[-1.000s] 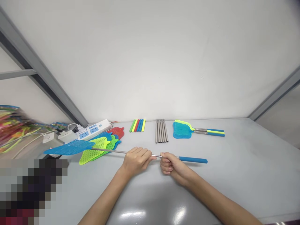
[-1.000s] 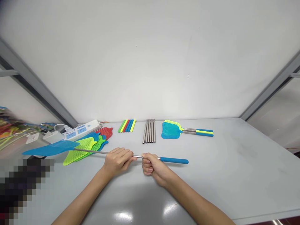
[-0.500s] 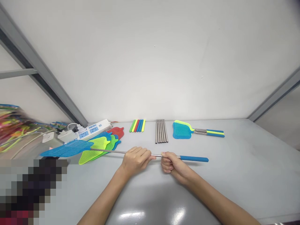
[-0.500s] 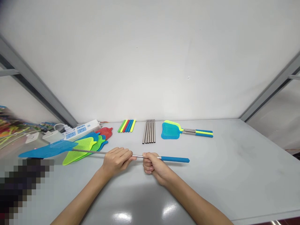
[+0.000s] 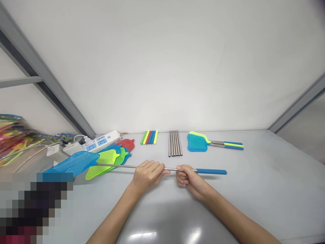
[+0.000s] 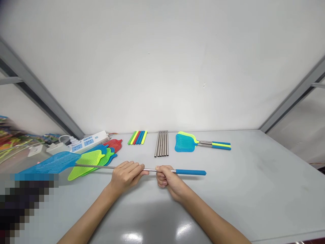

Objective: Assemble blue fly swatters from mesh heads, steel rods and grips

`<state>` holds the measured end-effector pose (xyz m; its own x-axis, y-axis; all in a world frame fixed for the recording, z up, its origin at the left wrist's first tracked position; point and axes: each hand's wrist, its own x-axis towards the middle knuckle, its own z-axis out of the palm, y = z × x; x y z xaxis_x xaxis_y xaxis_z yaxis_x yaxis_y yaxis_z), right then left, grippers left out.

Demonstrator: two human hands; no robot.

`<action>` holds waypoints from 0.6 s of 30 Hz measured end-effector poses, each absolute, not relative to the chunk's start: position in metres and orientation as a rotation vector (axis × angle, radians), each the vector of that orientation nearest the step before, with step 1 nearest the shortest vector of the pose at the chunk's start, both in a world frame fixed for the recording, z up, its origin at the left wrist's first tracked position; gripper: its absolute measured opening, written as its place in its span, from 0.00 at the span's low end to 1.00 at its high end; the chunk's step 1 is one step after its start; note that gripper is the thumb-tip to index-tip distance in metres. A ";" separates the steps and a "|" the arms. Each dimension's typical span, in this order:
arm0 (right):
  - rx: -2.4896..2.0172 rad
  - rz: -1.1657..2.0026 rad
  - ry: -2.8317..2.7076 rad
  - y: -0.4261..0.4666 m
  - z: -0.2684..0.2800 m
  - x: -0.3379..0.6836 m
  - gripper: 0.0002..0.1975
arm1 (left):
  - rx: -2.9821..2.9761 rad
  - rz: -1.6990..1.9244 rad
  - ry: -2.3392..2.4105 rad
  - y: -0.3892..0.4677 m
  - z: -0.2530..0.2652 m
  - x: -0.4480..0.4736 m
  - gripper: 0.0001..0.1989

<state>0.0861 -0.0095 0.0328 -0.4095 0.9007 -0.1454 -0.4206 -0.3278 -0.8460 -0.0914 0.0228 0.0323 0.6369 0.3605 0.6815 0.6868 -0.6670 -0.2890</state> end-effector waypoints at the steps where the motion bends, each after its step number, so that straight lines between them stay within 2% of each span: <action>1: -0.793 1.867 -0.937 -0.009 0.033 0.086 0.16 | -2.328 -0.807 -0.822 0.023 0.032 -0.091 0.09; 9: -0.803 1.902 -0.981 -0.010 0.035 0.089 0.17 | -2.383 -0.907 -0.820 0.020 0.030 -0.092 0.05; 18: -0.766 1.886 -0.981 -0.011 0.030 0.087 0.16 | -2.422 -1.090 -0.874 0.018 0.032 -0.092 0.09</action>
